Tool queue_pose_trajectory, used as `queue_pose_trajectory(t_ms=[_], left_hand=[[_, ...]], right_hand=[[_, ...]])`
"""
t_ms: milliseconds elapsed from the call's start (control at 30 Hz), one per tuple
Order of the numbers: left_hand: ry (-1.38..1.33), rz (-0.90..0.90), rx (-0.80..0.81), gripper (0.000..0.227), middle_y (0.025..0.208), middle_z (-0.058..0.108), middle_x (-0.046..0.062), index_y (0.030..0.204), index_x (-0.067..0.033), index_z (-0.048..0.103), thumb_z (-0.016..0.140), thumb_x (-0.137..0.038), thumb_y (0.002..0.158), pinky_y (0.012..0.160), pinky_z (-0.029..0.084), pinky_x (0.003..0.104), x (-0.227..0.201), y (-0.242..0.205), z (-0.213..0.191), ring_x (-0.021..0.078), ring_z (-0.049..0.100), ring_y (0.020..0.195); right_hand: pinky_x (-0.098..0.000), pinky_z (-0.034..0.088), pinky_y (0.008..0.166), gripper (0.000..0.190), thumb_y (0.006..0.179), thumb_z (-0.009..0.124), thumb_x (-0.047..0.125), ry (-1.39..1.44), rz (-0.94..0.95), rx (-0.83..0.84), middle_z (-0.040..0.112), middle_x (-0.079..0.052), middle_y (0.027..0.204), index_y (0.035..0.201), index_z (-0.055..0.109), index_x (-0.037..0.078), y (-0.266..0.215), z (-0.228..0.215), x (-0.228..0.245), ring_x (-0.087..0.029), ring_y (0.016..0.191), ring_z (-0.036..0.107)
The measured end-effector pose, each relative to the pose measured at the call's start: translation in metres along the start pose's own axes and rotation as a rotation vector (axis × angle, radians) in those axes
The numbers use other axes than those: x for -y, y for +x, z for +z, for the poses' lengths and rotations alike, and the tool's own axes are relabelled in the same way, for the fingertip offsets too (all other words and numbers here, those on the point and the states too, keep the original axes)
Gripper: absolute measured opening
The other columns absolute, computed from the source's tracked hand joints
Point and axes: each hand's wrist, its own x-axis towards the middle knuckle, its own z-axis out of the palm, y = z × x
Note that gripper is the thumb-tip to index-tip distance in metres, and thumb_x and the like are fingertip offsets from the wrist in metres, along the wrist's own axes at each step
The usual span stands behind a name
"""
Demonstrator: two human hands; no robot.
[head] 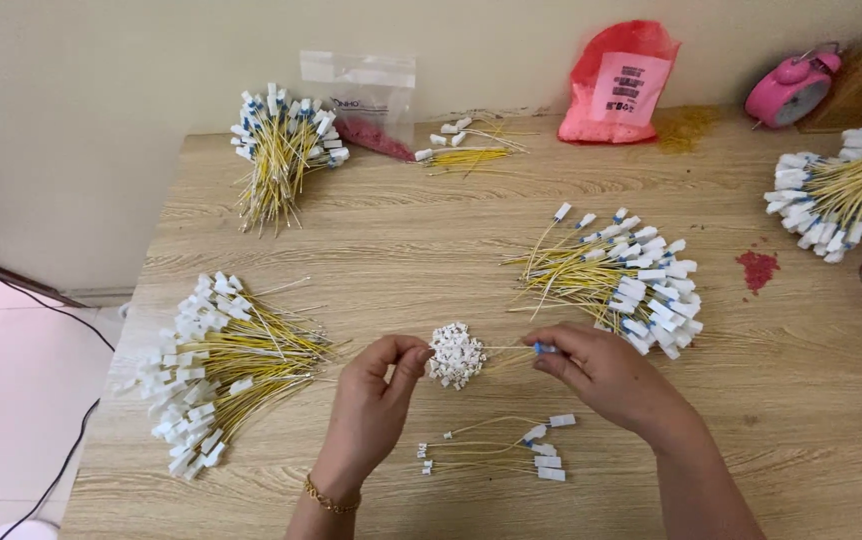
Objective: Attach white plastic connectors to the ends of yellow wires.
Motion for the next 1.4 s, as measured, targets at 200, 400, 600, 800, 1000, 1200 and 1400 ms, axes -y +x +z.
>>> queue_pose_trajectory(t_ms=[200,400,600,800,1000,1200,1400], left_hand=[[0.672,0.476,-0.332,0.049,0.131,0.061,0.013,0.125,-0.0025,0.067,0.071,-0.038,0.091,0.104,0.034,0.052,-0.047,-0.007,0.007,0.0305,0.055,0.120],[0.627,0.639,-0.089,0.037,0.116,0.071,0.004,0.118,-0.0115,0.071,0.074,-0.032,0.088,0.118,0.011,0.066,-0.062,-0.007,0.029,0.0323,0.057,0.129],[0.309,0.318,0.216,0.013,0.086,0.076,0.002,0.100,-0.0157,0.078,0.074,-0.024,0.091,0.120,0.024,0.055,-0.056,-0.004,0.024,0.0201,0.071,0.096],[0.217,0.107,0.284,0.012,0.081,0.078,-0.001,0.091,-0.0121,0.079,0.072,-0.022,0.092,0.120,0.028,0.047,-0.031,-0.001,-0.006,0.0153,0.073,0.081],[0.010,-0.098,0.249,0.015,0.081,0.073,0.002,0.092,-0.0063,0.078,0.072,-0.020,0.093,0.086,0.047,0.037,-0.012,-0.007,0.004,0.0148,0.067,0.078],[0.014,0.081,0.168,0.015,0.084,0.072,0.004,0.094,-0.0045,0.077,0.073,-0.019,0.093,0.071,0.053,0.030,-0.025,-0.009,0.021,0.0138,0.067,0.081],[-0.202,-0.018,0.126,0.017,0.089,0.074,0.004,0.104,-0.0029,0.076,0.068,-0.016,0.097,0.076,0.056,0.026,-0.014,-0.016,0.028,0.0107,0.069,0.085]], right_hand=[[-0.0334,0.058,0.077,0.034,0.086,0.073,0.023,0.073,-0.035,-0.089,0.076,-0.006,0.103,0.117,0.072,0.011,-0.010,-0.001,0.011,-0.020,0.089,0.072],[-0.0380,0.055,0.071,0.028,0.080,0.079,0.019,-0.116,-0.363,-0.226,0.075,-0.006,0.091,0.107,0.074,0.011,-0.022,-0.007,0.040,-0.026,0.082,0.071],[-0.0379,0.053,0.070,0.026,0.078,0.082,0.023,-0.130,-0.367,-0.286,0.076,-0.004,0.086,0.102,0.077,0.013,-0.034,-0.011,0.040,-0.025,0.079,0.071],[-0.0351,0.055,0.073,0.025,0.079,0.079,0.025,-0.149,-0.204,-0.293,0.077,-0.001,0.084,0.104,0.079,0.018,-0.036,-0.031,0.010,-0.021,0.079,0.072],[-0.0392,0.053,0.082,0.033,0.079,0.078,0.026,-0.236,-0.360,-0.369,0.075,-0.007,0.102,0.108,0.074,0.012,-0.027,-0.027,0.018,-0.026,0.093,0.070],[-0.0350,0.057,0.079,0.024,0.087,0.075,0.018,0.042,-0.425,-0.271,0.073,-0.005,0.099,0.108,0.073,0.009,-0.012,0.009,0.049,-0.023,0.091,0.071],[-0.0251,0.055,0.059,0.014,0.089,0.074,0.017,0.390,-0.040,-0.102,0.076,0.001,0.080,0.099,0.074,0.007,-0.002,0.034,0.040,-0.006,0.069,0.069]])
